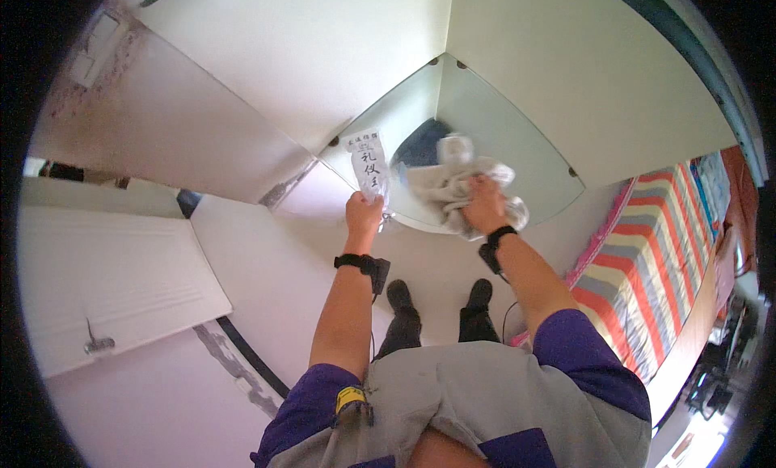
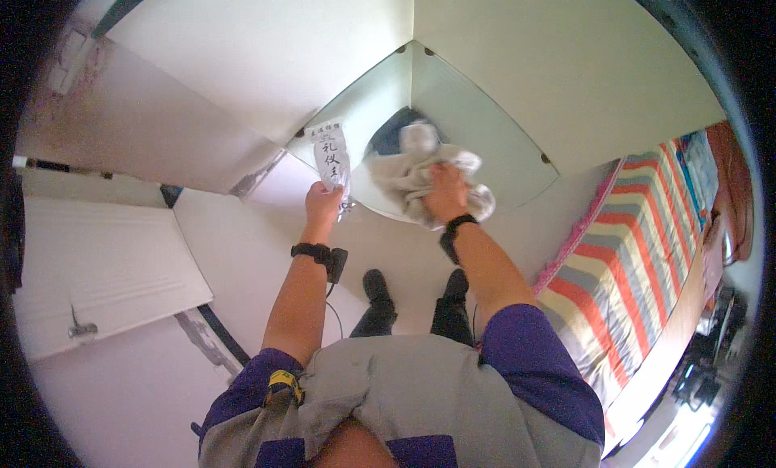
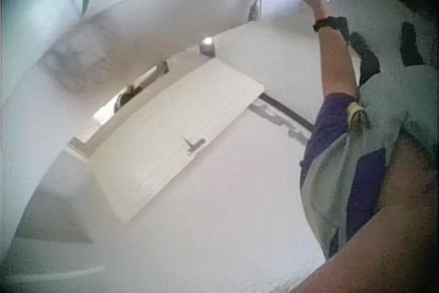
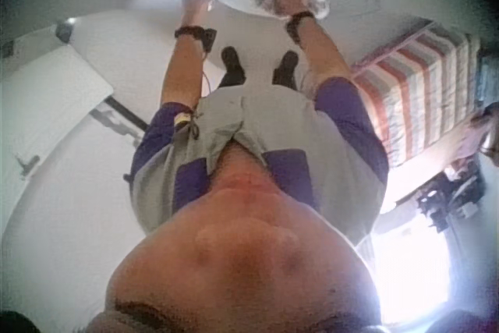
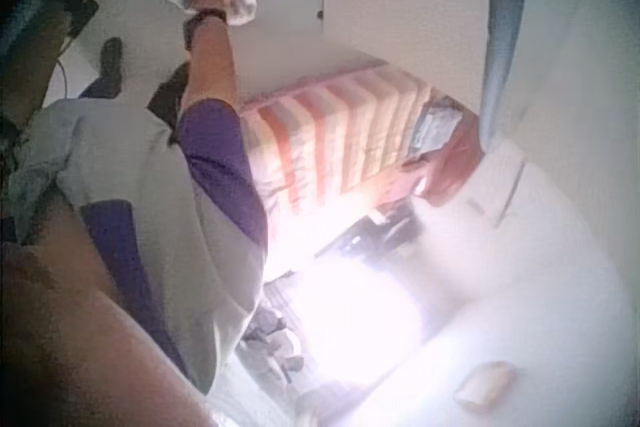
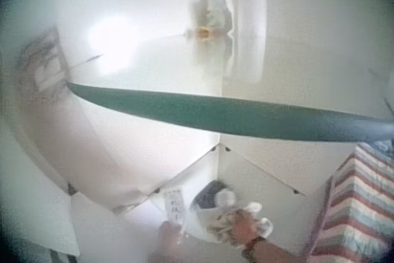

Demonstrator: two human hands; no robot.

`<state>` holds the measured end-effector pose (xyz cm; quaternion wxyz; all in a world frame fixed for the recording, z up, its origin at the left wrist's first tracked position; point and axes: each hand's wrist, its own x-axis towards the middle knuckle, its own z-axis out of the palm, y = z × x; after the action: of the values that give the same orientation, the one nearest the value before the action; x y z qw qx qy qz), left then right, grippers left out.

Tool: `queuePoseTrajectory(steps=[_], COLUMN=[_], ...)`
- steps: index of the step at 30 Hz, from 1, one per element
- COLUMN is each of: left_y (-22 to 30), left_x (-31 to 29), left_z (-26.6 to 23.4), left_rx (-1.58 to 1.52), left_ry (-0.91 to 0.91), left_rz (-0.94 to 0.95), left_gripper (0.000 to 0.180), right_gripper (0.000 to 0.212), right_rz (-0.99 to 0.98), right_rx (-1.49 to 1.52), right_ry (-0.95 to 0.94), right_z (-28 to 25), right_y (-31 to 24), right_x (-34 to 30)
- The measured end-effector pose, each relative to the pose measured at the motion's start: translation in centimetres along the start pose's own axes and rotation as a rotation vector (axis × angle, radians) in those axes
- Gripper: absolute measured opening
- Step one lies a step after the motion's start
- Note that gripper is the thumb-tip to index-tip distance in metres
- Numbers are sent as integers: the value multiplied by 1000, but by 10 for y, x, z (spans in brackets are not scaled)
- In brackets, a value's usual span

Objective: The person wipes a white built-in shelf unit and a glass shelf with a cloth.

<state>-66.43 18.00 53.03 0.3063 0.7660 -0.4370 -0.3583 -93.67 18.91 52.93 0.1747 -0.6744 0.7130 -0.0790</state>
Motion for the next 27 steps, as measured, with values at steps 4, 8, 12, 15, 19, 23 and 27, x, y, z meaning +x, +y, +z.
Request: queuePoseTrajectory(steps=[4,8,12,15,19,23,27], left_y=[-8,-9,-11,-53,-51,-48,-55], left_x=[13,25,27,43,23,32,52], left_z=[-47,-61,-36,-44,-31,-23,-19], left_rx=[-115,-143,-294,-289,-570,-344,-391], left_ry=[-192,-278,-419,-472,-473,-391,-209], left_rz=[-10,51,-26,-47,-92,-102,-40], left_gripper=[24,30,37,36,31,32,31], right_gripper=[48,49,59,62,69,55,55], right_rz=[-114,33,306,346,434,-225,-296], right_rx=[80,365,109,-74,-4,-153,-79], right_ry=[-138,30,254,111,91,99,-76], right_z=[25,16,-5,-11,0,53,43], right_y=[-94,-81,68,77,32,-82,-98], right_x=[-3,-4,-2,1,8,13,26])
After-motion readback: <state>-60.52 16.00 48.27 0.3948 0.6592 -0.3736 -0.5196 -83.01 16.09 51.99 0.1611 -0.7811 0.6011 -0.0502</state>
